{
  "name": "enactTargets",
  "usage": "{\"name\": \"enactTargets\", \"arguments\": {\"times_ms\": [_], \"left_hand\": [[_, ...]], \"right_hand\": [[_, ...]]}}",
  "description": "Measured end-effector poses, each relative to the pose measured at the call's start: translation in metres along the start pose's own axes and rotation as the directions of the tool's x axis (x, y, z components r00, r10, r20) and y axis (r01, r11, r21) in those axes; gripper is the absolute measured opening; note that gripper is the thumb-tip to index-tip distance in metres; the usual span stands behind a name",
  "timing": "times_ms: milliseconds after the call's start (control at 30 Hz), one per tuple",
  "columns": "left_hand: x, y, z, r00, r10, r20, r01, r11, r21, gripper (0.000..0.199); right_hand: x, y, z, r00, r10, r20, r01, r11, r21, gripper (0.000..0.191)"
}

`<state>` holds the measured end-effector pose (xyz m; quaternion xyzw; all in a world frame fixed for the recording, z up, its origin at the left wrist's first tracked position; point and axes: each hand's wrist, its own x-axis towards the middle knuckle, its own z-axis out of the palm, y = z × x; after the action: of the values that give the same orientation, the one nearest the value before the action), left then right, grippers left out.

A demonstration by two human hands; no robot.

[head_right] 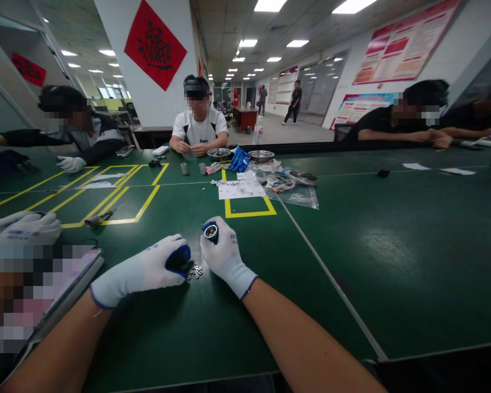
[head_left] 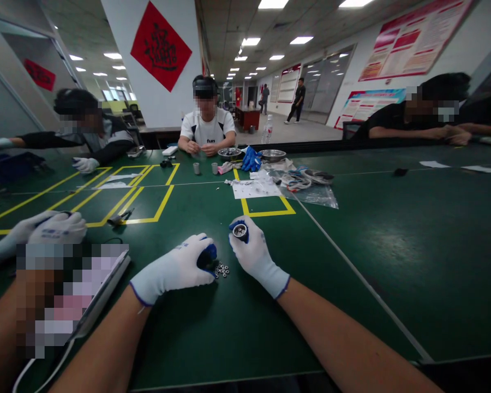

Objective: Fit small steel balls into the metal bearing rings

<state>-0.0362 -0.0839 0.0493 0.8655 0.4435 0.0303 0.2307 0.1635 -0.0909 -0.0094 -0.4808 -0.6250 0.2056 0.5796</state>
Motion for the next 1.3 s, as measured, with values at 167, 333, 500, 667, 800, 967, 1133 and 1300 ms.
{"name": "enactTargets", "arguments": {"times_ms": [167,333,500,667,800,967,1133,1300], "left_hand": [[-0.001,0.006,-0.005,0.993,-0.096,0.068,0.092,0.993,0.071,0.044],[0.001,0.003,-0.001,0.998,-0.06,0.007,0.06,0.998,0.007,0.046],[0.008,0.006,0.01,0.96,-0.014,-0.28,-0.061,0.964,-0.257,0.03],[0.015,0.015,0.023,0.888,-0.03,-0.458,-0.192,0.882,-0.43,0.035],[0.017,0.016,0.029,0.884,-0.012,-0.468,-0.232,0.857,-0.46,0.029],[0.021,0.018,0.034,0.89,-0.022,-0.455,-0.247,0.816,-0.523,0.035],[0.025,0.015,0.034,0.901,-0.093,-0.423,-0.207,0.765,-0.609,0.036],[0.03,-0.008,0.027,0.76,-0.356,-0.544,0.042,0.862,-0.506,0.033]], "right_hand": [[-0.005,-0.002,0.003,0.993,-0.077,0.088,0.077,0.997,0.001,0.011],[-0.008,-0.001,0.004,0.982,-0.113,0.15,0.113,0.994,0.01,0.014],[-0.018,-0.003,0.005,0.993,-0.048,0.106,0.036,0.993,0.114,0.041],[-0.024,-0.001,0.007,0.996,0.021,0.085,-0.033,0.989,0.144,0.065],[-0.023,0.002,0.008,0.997,0.03,0.076,-0.04,0.989,0.145,0.072],[-0.021,0.004,0.008,0.993,0.054,0.103,-0.072,0.981,0.178,0.074],[-0.02,0.006,0.015,0.994,0.052,0.092,-0.065,0.986,0.153,0.067],[-0.01,0.036,0.015,0.962,0.069,-0.265,-0.069,0.998,0.01,0.053]]}}
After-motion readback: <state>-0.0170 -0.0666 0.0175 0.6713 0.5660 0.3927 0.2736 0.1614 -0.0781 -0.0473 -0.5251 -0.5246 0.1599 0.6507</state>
